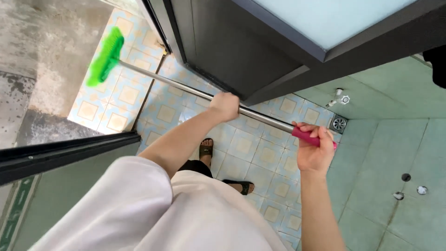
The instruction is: Scrubbing the bathroom floor with a long-handled brush and water.
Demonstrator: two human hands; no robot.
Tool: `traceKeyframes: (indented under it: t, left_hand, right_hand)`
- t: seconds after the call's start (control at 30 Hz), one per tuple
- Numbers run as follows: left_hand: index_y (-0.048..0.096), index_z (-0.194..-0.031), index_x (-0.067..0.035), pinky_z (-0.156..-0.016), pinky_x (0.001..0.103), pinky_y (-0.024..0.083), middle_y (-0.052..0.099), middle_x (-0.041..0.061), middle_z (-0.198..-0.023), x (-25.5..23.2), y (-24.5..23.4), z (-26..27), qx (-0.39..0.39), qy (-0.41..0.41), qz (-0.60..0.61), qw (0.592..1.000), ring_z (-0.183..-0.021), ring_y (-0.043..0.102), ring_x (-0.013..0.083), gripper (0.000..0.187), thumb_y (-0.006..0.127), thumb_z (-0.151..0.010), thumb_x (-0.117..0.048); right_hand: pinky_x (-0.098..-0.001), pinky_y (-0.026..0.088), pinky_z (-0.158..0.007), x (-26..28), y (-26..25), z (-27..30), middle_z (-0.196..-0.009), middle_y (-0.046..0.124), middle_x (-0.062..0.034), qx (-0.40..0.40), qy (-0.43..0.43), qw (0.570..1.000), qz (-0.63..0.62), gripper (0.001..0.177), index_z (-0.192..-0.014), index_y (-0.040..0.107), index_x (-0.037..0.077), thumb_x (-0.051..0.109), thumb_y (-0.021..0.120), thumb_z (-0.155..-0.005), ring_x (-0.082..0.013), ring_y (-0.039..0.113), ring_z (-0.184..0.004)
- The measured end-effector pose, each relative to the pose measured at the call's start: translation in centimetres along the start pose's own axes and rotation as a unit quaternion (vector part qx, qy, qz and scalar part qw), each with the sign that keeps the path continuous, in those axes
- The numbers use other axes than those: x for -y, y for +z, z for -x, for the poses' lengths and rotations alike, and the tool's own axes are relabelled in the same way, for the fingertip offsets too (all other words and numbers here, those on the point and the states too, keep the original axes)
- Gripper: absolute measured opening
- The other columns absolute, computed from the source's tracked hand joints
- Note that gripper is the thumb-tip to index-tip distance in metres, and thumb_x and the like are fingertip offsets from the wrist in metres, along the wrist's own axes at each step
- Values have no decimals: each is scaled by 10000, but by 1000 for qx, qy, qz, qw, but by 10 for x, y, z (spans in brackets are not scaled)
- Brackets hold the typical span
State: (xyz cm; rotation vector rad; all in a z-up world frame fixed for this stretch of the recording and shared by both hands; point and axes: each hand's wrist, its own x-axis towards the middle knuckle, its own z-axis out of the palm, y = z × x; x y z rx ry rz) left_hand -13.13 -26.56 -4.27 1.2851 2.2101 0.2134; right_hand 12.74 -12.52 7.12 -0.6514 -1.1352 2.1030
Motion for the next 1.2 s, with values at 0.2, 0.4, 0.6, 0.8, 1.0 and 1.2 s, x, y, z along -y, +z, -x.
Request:
traceKeyframes:
  t: [0.2,0.4,0.6,0.8,1.0,1.2]
  left_hand:
    - [789,-886,-115,-867,452,575,762,170,-954,9,-78,50,-5,-2,47,999,-966,727,346,205,667,-747,-203]
    - [773,-983,-147,-876,497,543,747,165,-1007,114,9,96,-39,-135,130,982,-1000,697,374,243,659,-797,-253]
    - [762,-906,-138,-903,492,510,698,128,-1039,198,42,118,-212,-254,39,943,-1066,644,351,128,712,-837,-235]
    - [661,-848,-54,-848,498,509,657,178,-962,79,-70,110,-397,-183,251,864,-1003,624,389,313,828,-770,-307]
    - [724,-1017,-132,-978,465,493,674,149,-1141,175,-23,50,-325,-230,203,894,-1219,581,351,214,726,-805,-167]
    - [744,-1015,-135,-909,521,499,691,164,-1160,306,-92,60,-446,-320,129,826,-1151,618,370,305,755,-717,-198]
  right_hand:
    - [-604,440,-1178,40,80,-26,-940,669,-169,132,-62,989,-10,221,-799,571,36,189,575,-958,-332,634,-1041]
    - [-541,491,-1112,-59,172,-12,-843,640,-102,320,24,945,69,170,-806,638,43,107,624,-963,-257,627,-903]
    - [-466,523,-944,-104,222,15,-912,721,-139,411,-57,864,286,150,-802,635,9,-12,645,-950,-263,672,-1026]
    - [-480,563,-1057,-25,253,-30,-853,673,-110,417,-146,878,184,271,-779,575,36,54,565,-1049,-234,658,-885]
    - [-490,559,-1039,-101,278,-51,-829,676,-78,375,-135,893,208,206,-817,629,29,73,604,-1017,-213,662,-845]
    - [-438,518,-1047,-177,389,-107,-886,673,-78,510,-178,806,240,166,-851,615,-11,65,665,-989,-213,672,-916]
